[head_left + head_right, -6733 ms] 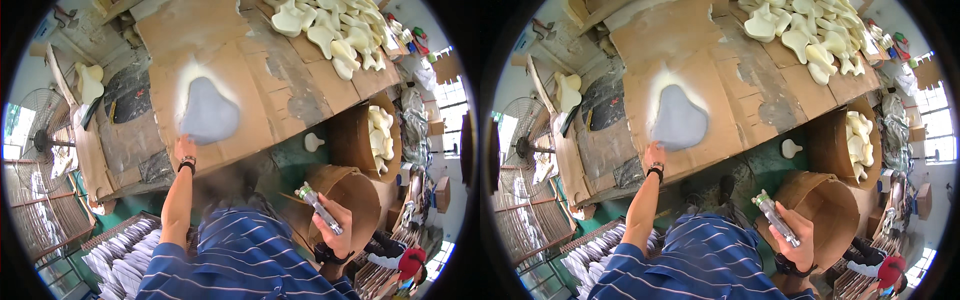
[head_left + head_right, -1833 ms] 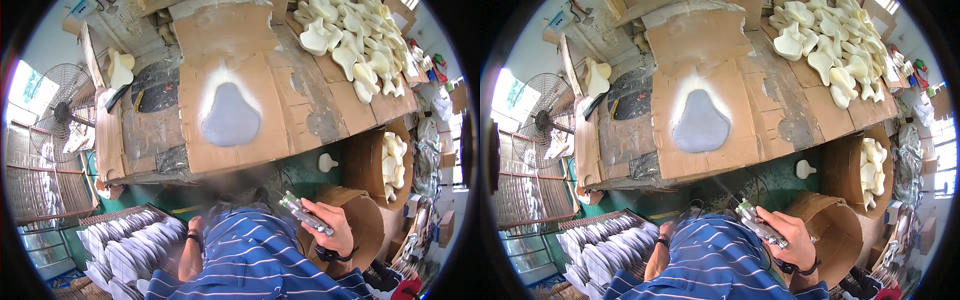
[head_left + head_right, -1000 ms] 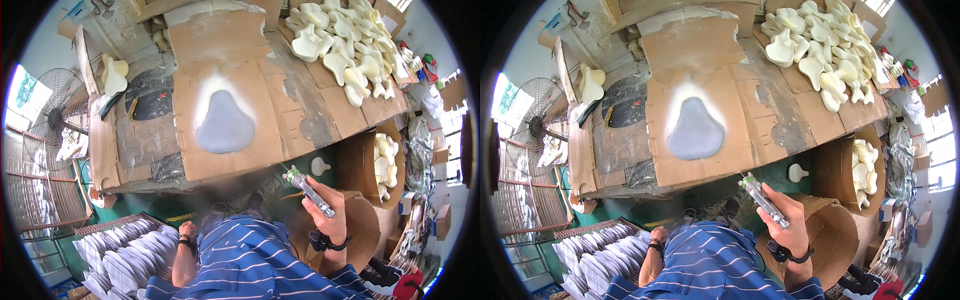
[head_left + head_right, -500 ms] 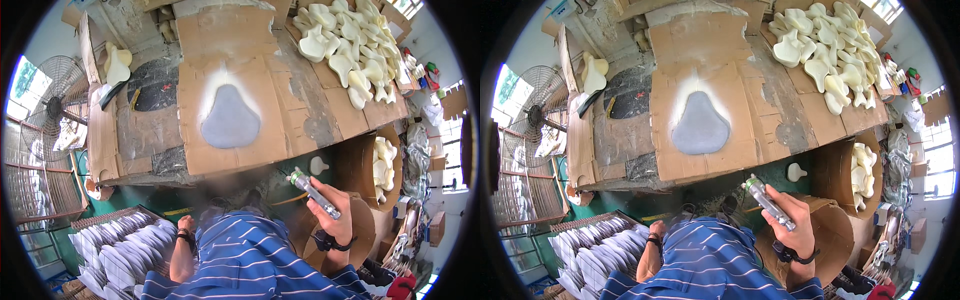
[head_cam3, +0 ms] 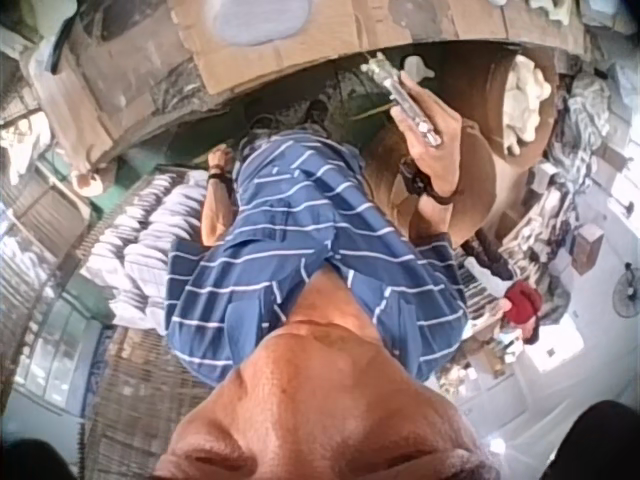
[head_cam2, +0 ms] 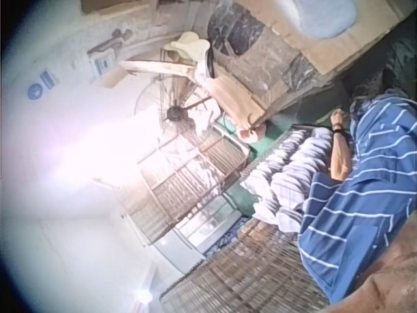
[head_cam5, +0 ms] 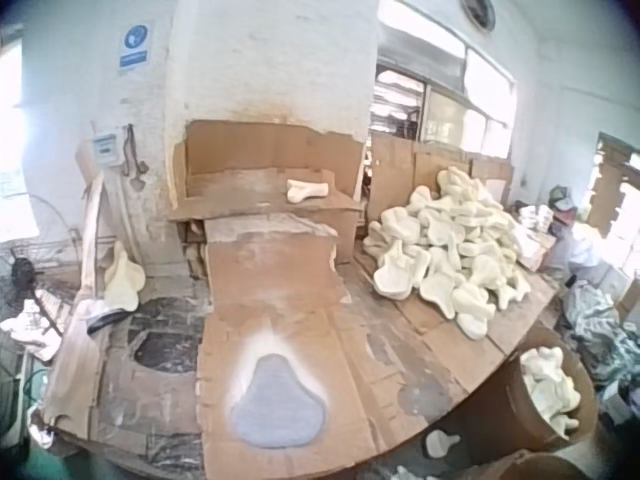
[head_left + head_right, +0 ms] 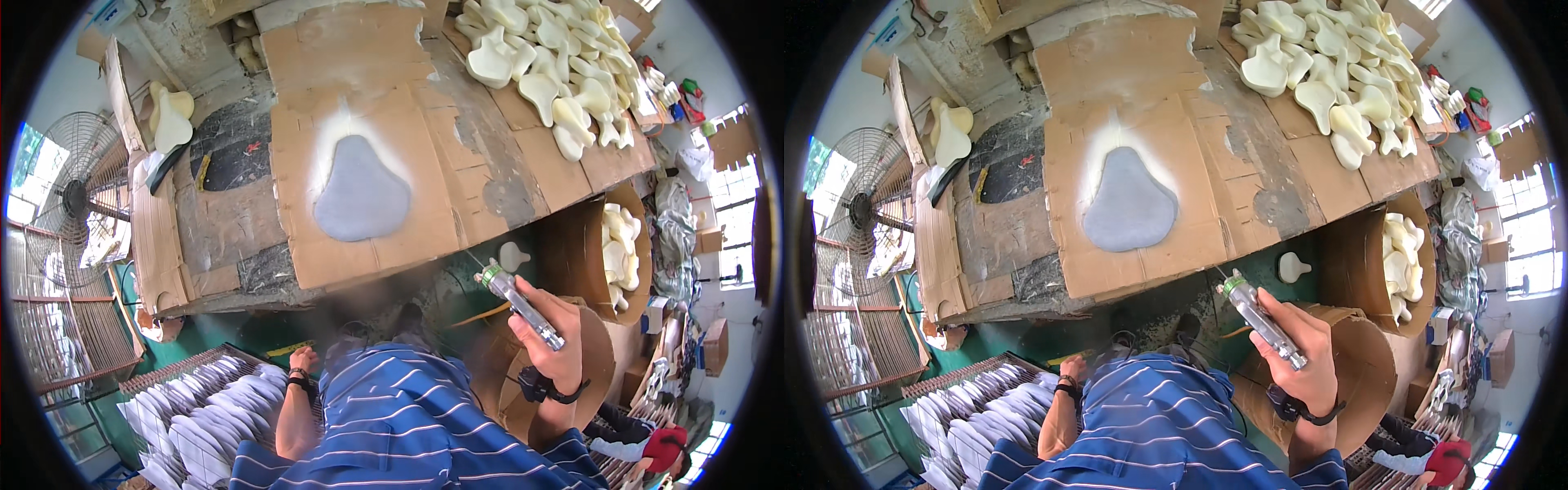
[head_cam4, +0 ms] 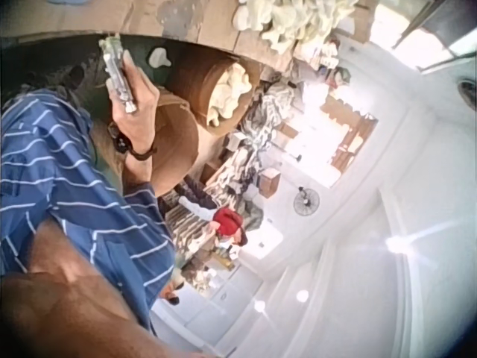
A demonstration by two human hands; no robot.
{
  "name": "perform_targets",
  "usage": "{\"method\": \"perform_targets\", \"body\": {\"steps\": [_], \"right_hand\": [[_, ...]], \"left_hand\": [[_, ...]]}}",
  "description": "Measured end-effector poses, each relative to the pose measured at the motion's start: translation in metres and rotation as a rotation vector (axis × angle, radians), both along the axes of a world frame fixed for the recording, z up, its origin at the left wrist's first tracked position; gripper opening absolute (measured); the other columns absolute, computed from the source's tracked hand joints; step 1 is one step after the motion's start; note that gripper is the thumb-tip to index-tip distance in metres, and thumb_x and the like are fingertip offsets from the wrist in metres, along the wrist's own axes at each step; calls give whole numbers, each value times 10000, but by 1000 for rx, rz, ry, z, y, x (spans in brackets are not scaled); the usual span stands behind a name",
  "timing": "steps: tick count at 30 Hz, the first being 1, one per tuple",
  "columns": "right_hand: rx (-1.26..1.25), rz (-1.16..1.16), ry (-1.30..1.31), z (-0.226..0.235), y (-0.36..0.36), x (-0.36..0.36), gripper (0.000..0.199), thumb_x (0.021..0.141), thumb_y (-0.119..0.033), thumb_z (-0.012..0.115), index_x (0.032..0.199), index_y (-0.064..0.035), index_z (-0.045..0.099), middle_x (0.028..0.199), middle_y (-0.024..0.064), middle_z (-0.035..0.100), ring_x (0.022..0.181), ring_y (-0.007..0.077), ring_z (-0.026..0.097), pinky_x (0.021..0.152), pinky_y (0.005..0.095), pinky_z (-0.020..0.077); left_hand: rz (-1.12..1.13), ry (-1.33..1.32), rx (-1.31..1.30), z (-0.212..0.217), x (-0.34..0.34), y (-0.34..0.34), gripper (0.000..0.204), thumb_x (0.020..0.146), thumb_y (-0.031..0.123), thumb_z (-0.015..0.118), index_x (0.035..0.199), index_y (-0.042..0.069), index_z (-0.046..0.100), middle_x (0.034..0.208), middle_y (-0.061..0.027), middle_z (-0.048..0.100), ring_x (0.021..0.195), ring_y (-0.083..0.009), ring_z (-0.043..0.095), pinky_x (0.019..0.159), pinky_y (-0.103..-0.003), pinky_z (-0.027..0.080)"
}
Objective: The person repeatedly picks up white shoe-last-like parts from a wire rack, places them on a cardboard-covered work surface, and spray-paints them gray with a handheld spray gun. After each part is painted, it is returned to the rack. The cycle continues throughout the clip.
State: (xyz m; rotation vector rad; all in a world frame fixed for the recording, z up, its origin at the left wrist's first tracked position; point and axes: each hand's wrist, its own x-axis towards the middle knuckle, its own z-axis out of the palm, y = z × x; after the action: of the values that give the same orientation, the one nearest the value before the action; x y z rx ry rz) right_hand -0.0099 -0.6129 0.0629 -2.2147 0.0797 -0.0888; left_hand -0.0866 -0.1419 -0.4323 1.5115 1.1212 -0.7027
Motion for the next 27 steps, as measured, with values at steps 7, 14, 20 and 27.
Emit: {"method": "perform_targets", "body": {"steps": [7, 14, 20, 27], "right_hand": [[-50, 104, 57, -2, -1, -9, 533, 728, 71, 747, 1247, 3, 646, 897, 169, 683, 731, 304, 661, 669, 336, 516], [-67, 155, 88, 0, -6, -12, 551, 721, 70, 752, 1258, 6, 642, 903, 175, 684, 735, 302, 672, 665, 333, 515], [-40, 48, -2, -2, -2, -8, 564, 709, 70, 753, 1260, 7, 648, 883, 171, 686, 725, 290, 672, 663, 319, 512], [-50, 40, -27, 4, -12, -23, 586, 698, 66, 743, 1272, 5, 645, 872, 169, 685, 726, 286, 677, 669, 314, 515]], "left_hand": [[-38, 16, -3, -2, 7, -2, 330, 966, 241, 621, 1246, 69, 635, 1001, -102, 712, 866, -258, 712, 766, -499, 588], [-7, -1, -83, -12, 18, 4, 303, 970, 219, 604, 1234, 74, 640, 975, -98, 712, 799, -225, 698, 675, -441, 585], [-46, -5, -73, -12, 24, 1, 278, 975, 208, 582, 1216, 84, 643, 953, -80, 705, 775, -205, 686, 649, -398, 579], [-102, 6, -29, -6, 28, -2, 303, 966, 236, 608, 1226, 85, 642, 979, -89, 710, 796, -210, 684, 685, -417, 584]]}}
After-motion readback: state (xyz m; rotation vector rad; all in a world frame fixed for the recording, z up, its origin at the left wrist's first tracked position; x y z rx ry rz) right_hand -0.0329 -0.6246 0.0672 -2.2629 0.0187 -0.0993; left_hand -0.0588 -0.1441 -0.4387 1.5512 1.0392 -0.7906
